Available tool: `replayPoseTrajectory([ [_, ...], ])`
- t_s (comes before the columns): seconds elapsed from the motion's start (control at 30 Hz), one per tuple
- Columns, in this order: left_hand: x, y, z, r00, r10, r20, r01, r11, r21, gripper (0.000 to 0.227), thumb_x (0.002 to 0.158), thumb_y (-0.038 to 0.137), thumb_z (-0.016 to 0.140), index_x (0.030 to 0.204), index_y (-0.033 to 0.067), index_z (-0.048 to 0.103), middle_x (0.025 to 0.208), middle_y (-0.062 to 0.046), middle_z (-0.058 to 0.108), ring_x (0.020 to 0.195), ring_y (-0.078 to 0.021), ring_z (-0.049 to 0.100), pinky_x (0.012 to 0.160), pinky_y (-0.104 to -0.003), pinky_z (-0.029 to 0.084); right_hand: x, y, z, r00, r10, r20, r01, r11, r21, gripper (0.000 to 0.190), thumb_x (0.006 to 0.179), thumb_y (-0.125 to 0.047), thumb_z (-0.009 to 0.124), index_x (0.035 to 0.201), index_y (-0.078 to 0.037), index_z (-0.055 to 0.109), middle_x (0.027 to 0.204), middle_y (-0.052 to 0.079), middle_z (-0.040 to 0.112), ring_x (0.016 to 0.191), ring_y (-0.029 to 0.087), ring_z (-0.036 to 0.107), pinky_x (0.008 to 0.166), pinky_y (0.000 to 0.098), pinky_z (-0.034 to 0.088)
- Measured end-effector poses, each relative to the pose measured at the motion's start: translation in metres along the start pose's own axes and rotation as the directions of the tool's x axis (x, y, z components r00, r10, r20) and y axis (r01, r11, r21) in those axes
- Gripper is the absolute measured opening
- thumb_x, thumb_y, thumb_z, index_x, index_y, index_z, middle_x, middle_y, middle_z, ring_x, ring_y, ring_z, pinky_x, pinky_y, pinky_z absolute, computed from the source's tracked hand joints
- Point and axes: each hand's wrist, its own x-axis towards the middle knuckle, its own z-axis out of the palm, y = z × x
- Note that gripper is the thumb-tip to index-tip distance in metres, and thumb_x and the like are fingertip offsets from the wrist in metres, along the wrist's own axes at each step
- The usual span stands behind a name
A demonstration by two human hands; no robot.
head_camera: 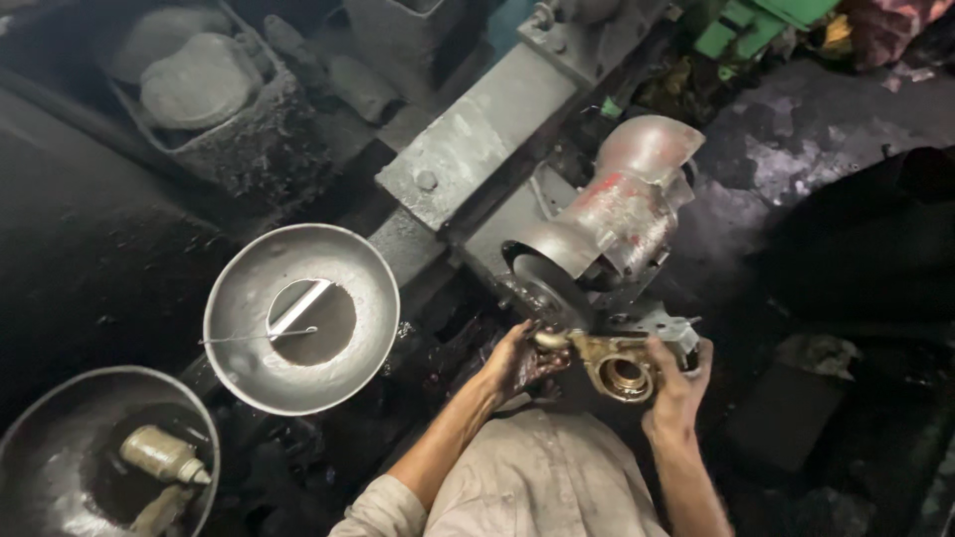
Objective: The person holds a metal engine part and grinds its surfaces against a bench grinder. They rotate the part to grind different edges and faces, then inspect it before continuing.
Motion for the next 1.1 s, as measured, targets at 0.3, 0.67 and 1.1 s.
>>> replayPoseTrajectory([
  [0.3, -0.014, -0.006, 0.005, 0.987, 0.127, 0.098, -0.114, 0.985, -0.133, 0.040, 0.109, 0.044, 0.056, 0.123, 0.0064, 0.058, 0.116, -0.018, 0.068, 0.096, -0.0305, 0.065, 0.088, -0.045, 0.053, -0.031, 0.008, -0.021, 0.949, -0.274, 0.154, 0.306, 0.916, -0.258, 0.079, 0.063, -0.018, 0.089, 0.130, -0.006, 0.047, 0.117, 0.006, 0.056, 0.112, 0.018, 0.057, 0.099, 0.0331, 0.048],
  [0.67, -0.016, -0.005, -0.011, 0.984, 0.054, -0.170, -0.073, 0.991, -0.109, 0.047, 0.091, 0.044, 0.054, 0.127, 0.0136, 0.061, 0.116, -0.011, 0.068, 0.100, -0.0285, 0.066, 0.081, -0.044, 0.054, -0.064, -0.006, 0.004, 0.945, -0.260, 0.199, 0.313, 0.894, -0.321, 0.085, 0.058, -0.011, 0.093, 0.126, -0.006, 0.041, 0.114, 0.008, 0.052, 0.107, 0.019, 0.056, 0.088, 0.0349, 0.054],
  [1.1, 0.031, -0.013, -0.014, 0.999, 0.036, 0.009, -0.036, 0.999, -0.009, 0.053, 0.099, 0.052, 0.049, 0.113, 0.0028, 0.062, 0.099, -0.014, 0.069, 0.087, -0.0247, 0.064, 0.076, -0.040, 0.053, 0.007, -0.016, -0.007, 0.990, -0.134, 0.053, 0.143, 0.962, -0.233, 0.054, 0.070, -0.006, 0.087, 0.116, -0.005, 0.057, 0.102, 0.007, 0.068, 0.095, 0.015, 0.065, 0.084, 0.0302, 0.054],
])
